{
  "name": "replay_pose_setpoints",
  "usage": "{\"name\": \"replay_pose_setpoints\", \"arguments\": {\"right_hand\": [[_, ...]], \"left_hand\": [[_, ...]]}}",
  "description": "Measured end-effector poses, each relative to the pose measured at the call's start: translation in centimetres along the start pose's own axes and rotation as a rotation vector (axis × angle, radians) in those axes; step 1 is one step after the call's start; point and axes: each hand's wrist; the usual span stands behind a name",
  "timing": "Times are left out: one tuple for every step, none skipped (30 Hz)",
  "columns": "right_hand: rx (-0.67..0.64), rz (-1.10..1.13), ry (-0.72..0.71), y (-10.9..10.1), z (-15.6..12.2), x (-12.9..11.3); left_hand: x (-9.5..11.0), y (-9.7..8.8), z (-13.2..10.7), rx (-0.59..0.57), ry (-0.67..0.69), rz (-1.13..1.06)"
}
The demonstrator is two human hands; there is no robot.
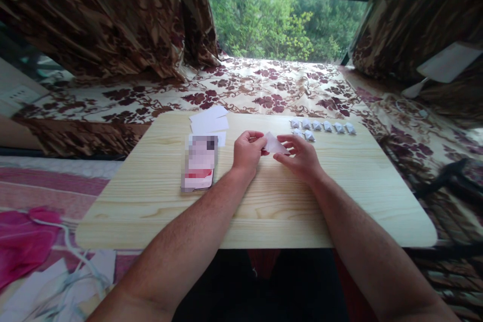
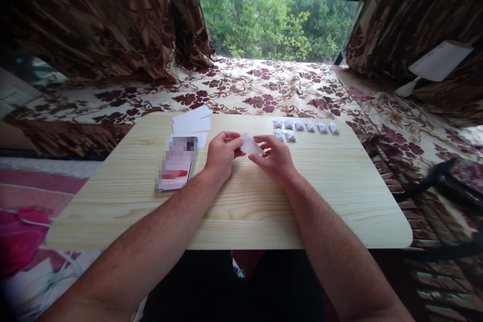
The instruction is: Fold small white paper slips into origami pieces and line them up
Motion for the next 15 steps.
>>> {"name": "replay_pose_setpoints", "arguments": {"right_hand": [[0.003, 0.002, -0.003, 0.0, -0.01, 0.04], [0.007, 0.002, -0.011, -0.01, -0.01, 0.05], [0.012, -0.004, -0.023, -0.02, -0.01, 0.03], [0.018, -0.015, -0.038, -0.05, -0.01, -0.02], [0.025, -0.029, -0.054, -0.08, 0.0, -0.1], [0.029, -0.04, -0.068, -0.1, 0.01, -0.18], [0.031, -0.047, -0.08, -0.13, 0.02, -0.28], [0.03, -0.049, -0.089, -0.15, 0.04, -0.37], [0.026, -0.047, -0.095, -0.15, 0.06, -0.45], [0.022, -0.042, -0.098, -0.15, 0.07, -0.52], [0.017, -0.037, -0.098, -0.14, 0.08, -0.57], [0.012, -0.033, -0.093, -0.12, 0.08, -0.61], [0.007, -0.028, -0.086, -0.1, 0.07, -0.64], [0.002, -0.021, -0.076, -0.08, 0.06, -0.65], [-0.002, -0.012, -0.064, -0.07, 0.04, -0.65]], "left_hand": [[-0.01, 0.02, 0.0, 0.001, -0.004, -0.003], [-0.01, 0.03, 0.0, 0.003, -0.008, -0.002], [-0.02, 0.04, -0.01, 0.002, -0.014, 0.002], [-0.02, 0.05, -0.03, -0.001, -0.022, 0.007], [-0.01, 0.06, -0.06, -0.007, -0.03, 0.012], [0.0, 0.06, -0.09, -0.013, -0.037, 0.014], [0.03, 0.06, -0.12, -0.018, -0.043, 0.014], [0.07, 0.05, -0.14, -0.022, -0.048, 0.011], [0.11, 0.04, -0.15, -0.024, -0.052, 0.005], [0.16, 0.02, -0.14, -0.023, -0.059, -0.002], [0.21, 0.01, -0.12, -0.022, -0.071, -0.011], [0.27, -0.01, -0.09, -0.024, -0.086, -0.021], [0.32, -0.03, -0.06, -0.027, -0.104, -0.032], [0.37, -0.06, -0.04, -0.033, -0.122, -0.044], [0.42, -0.08, -0.02, -0.041, -0.138, -0.058]]}}
Point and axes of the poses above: each hand's wrist, its own z-axis towards the middle knuckle, its own y-axis out of the palm, x = y × z, and after that the axes turned 9 degrees about x, right-handed
